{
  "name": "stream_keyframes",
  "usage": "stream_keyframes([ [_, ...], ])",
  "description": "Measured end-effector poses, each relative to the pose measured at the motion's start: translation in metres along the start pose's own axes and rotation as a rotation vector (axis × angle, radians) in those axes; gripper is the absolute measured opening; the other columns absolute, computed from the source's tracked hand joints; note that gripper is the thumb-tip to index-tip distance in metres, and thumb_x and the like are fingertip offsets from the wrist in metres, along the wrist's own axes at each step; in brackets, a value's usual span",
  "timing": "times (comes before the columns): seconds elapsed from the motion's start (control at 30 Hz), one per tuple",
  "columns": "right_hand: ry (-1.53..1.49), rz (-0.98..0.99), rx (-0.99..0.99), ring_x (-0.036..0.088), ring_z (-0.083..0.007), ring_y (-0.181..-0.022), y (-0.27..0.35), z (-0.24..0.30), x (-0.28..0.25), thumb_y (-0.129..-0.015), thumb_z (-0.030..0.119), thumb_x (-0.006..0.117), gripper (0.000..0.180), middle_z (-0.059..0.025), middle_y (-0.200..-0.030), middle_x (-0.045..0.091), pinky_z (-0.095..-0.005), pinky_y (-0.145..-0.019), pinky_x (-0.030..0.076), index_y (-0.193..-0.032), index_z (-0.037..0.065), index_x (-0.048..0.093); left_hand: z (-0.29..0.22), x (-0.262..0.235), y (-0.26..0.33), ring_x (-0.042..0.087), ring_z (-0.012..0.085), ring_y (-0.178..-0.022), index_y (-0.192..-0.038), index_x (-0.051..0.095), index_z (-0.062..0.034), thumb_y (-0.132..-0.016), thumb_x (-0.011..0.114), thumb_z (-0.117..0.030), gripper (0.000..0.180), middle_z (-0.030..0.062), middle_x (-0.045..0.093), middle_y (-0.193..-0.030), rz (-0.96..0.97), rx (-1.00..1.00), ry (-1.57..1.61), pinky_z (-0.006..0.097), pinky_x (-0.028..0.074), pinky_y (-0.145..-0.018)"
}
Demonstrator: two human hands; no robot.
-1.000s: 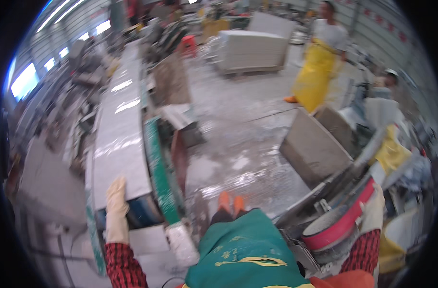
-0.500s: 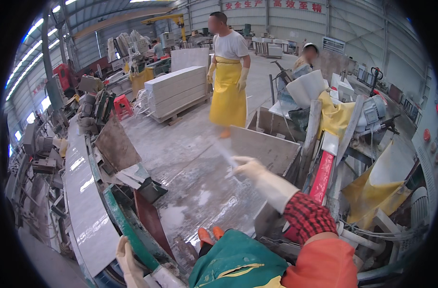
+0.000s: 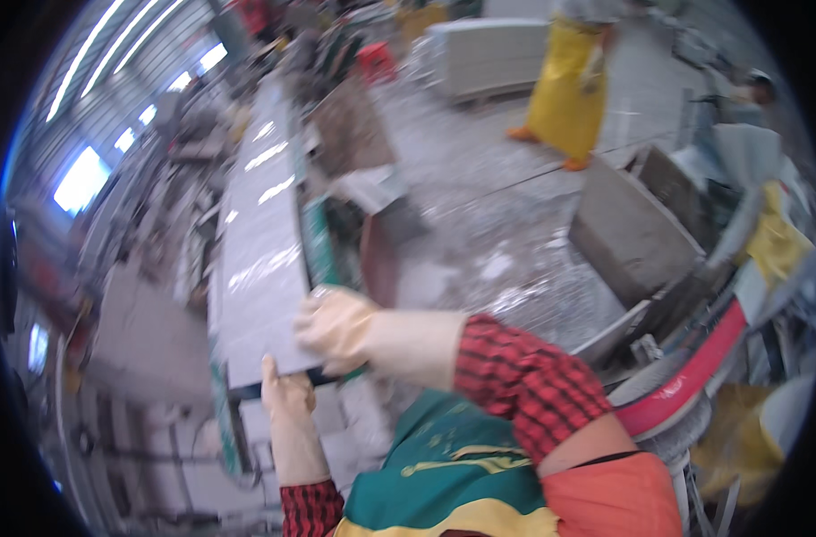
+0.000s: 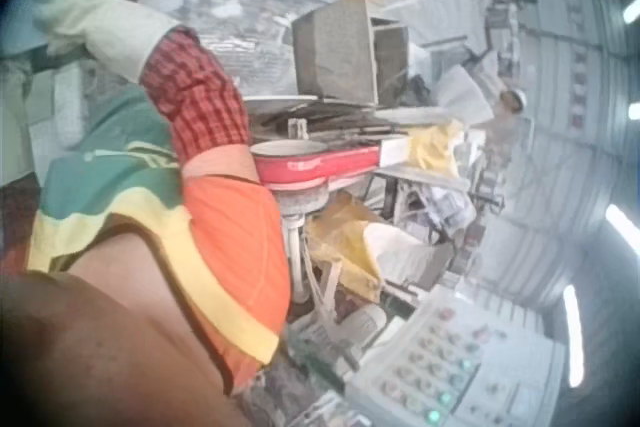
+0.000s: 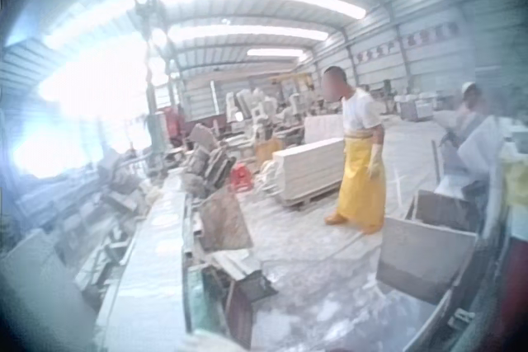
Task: The person repeatedly picks up rectangular white blocks and places them onto a moving conveyor belt in a factory. The blocks travel along the belt into a processing machine while the person continues to feed more blocks one at a time.
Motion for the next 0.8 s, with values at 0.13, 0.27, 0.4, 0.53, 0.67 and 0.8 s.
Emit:
stream_keyframes([
  [0.13,0.029,-0.137,0.088,0.050,-0.0293,-0.118,0.045,-0.051,0.005,-0.068,0.035,0.077,0.054,-0.0087,-0.117,0.058,-0.0419,-0.102,0.039,-0.115,0.013,0.062,-0.073,-0.060,0.014,0.055,0.0255,-0.114,-0.134,0.052,-0.0136,-0.095,0.051,-0.053,0.055,0.0126,0.054,-0.135,-0.269,0.308,-0.212,0.037,0.049,-0.093],
  [0.27,-0.008,-0.098,0.473,0.055,-0.0340,-0.120,0.165,-0.138,0.004,-0.073,0.031,0.078,0.054,-0.0107,-0.126,0.061,-0.0432,-0.107,0.041,-0.120,0.012,0.061,-0.115,-0.104,0.009,0.055,0.0314,-0.118,-0.136,0.048,-0.0082,-0.095,0.060,-0.030,0.048,0.0145,0.052,-0.136,-0.406,0.502,-0.270,0.045,0.050,-0.096],
  [0.4,-0.002,-0.073,1.024,0.054,-0.0290,-0.125,0.327,-0.196,-0.003,-0.078,0.024,0.076,0.055,-0.0151,-0.131,0.060,-0.0367,-0.106,0.042,-0.127,0.006,0.060,-0.122,-0.122,-0.015,0.057,0.0340,-0.118,-0.136,0.043,-0.0035,-0.095,0.056,-0.010,0.044,0.0153,0.053,-0.134,-0.304,0.508,-0.140,0.053,0.052,-0.096],
  [0.53,-0.151,-0.287,1.328,0.056,-0.0284,-0.123,0.469,-0.192,-0.028,-0.082,0.020,0.073,0.054,-0.0175,-0.129,0.061,-0.0349,-0.103,0.044,-0.131,0.004,0.058,-0.112,-0.123,-0.031,0.066,0.0249,-0.076,-0.114,0.057,-0.0044,-0.096,0.062,-0.029,0.031,0.0110,0.068,-0.100,-0.366,0.616,-0.200,0.026,0.048,-0.042],
  [0.67,-0.177,-0.335,1.542,0.057,-0.0287,-0.122,0.568,-0.173,-0.032,-0.085,0.018,0.072,0.051,-0.0208,-0.127,0.062,-0.0370,-0.104,0.043,-0.131,0.002,0.058,-0.110,-0.115,-0.040,0.062,0.0295,-0.099,-0.125,0.048,-0.0047,-0.096,0.058,-0.014,0.032,0.0128,0.059,-0.115,-0.310,0.582,-0.169,0.044,0.054,-0.074],
  [0.8,-0.094,-0.350,1.614,0.057,-0.0297,-0.121,0.619,-0.157,-0.027,-0.086,0.018,0.072,0.051,-0.0223,-0.127,0.061,-0.0371,-0.104,0.042,-0.131,0.000,0.057,-0.114,-0.118,-0.046,0.059,0.0321,-0.109,-0.130,0.043,-0.0043,-0.097,0.056,-0.007,0.036,0.0146,0.055,-0.123,-0.303,0.560,-0.155,0.052,0.057,-0.089],
])
Point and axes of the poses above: each hand's wrist, its own y-axis away from the middle knuckle, its own x-axis out of the palm, z = x × y, the point moved 10 cm from there along -y, towards the middle knuckle
